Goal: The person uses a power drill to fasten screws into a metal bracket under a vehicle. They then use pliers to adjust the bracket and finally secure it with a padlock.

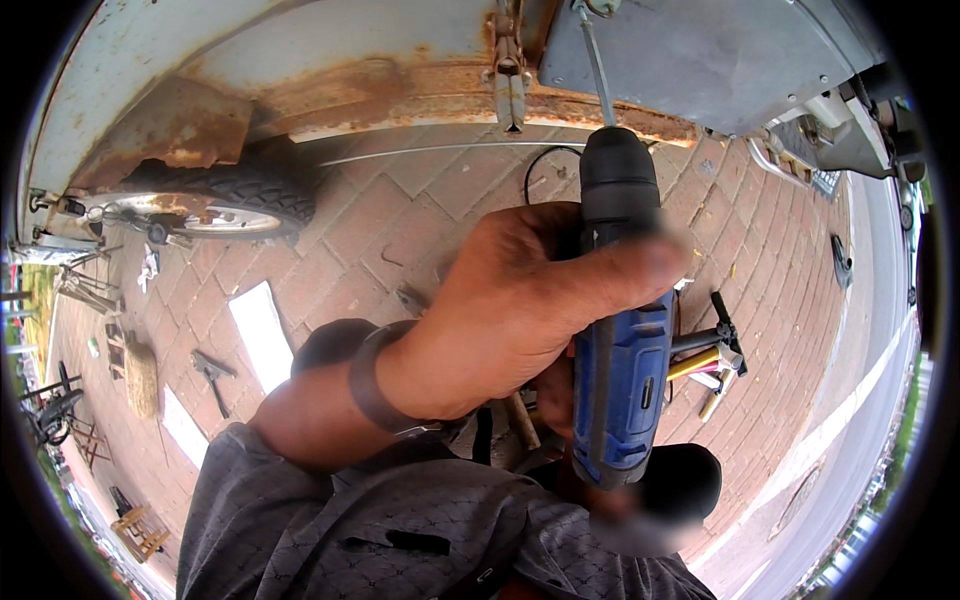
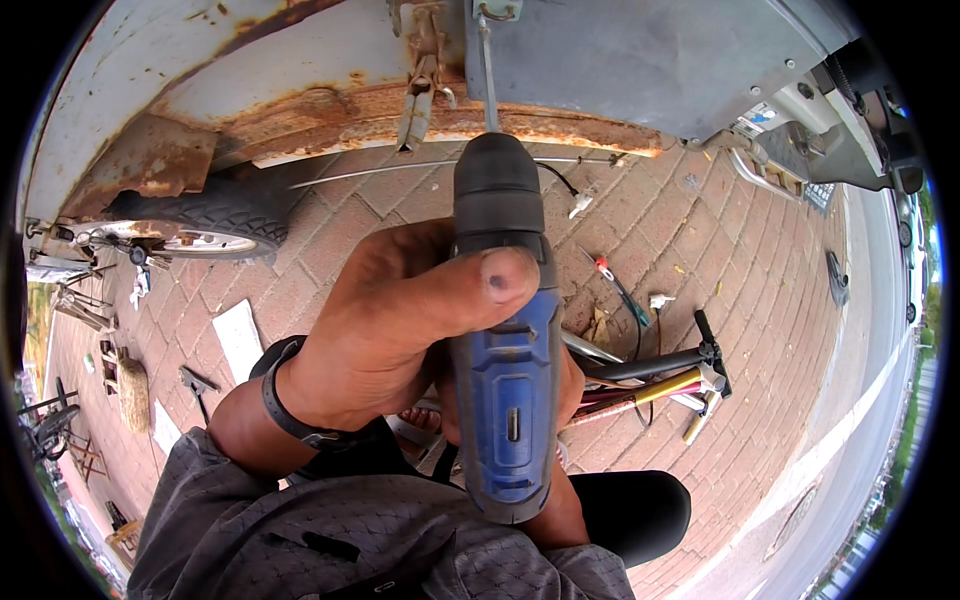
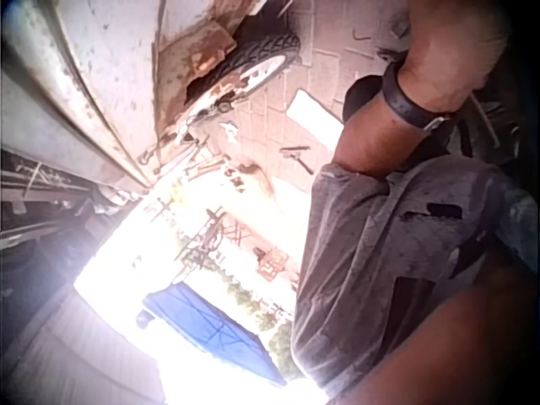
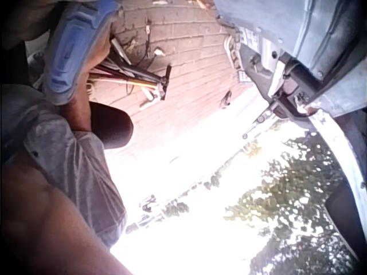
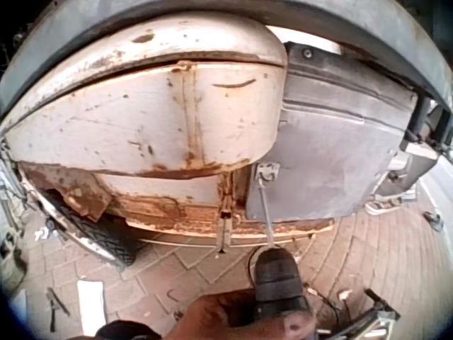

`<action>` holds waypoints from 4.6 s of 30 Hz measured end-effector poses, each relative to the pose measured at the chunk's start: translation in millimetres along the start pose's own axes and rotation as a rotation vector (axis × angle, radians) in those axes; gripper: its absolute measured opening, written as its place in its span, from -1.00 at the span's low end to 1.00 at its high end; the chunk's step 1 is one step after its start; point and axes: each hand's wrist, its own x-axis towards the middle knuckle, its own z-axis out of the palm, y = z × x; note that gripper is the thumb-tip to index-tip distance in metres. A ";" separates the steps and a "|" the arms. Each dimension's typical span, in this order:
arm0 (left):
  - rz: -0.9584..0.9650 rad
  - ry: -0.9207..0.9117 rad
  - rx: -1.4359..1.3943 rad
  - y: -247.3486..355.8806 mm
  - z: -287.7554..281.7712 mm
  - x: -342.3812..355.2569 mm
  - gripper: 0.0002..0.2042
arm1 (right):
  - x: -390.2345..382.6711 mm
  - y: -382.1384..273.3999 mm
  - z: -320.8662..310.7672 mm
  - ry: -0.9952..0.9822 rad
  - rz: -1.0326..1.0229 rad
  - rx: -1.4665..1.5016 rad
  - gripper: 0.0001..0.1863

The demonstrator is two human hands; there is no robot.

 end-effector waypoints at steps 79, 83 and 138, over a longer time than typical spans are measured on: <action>0.042 -0.030 -0.043 -3.0 -6.6 4.3 -0.43 | 7.5 -26.7 24.3 0.128 -0.454 -0.686 -0.49; 0.021 -0.024 -0.047 -2.0 -4.6 3.7 -0.43 | 7.9 -38.8 31.1 0.136 -0.537 -0.645 -0.44; 0.042 -0.057 -0.063 -1.0 -12.1 8.9 -0.37 | 15.8 -23.4 33.1 0.195 -0.554 -0.661 -0.66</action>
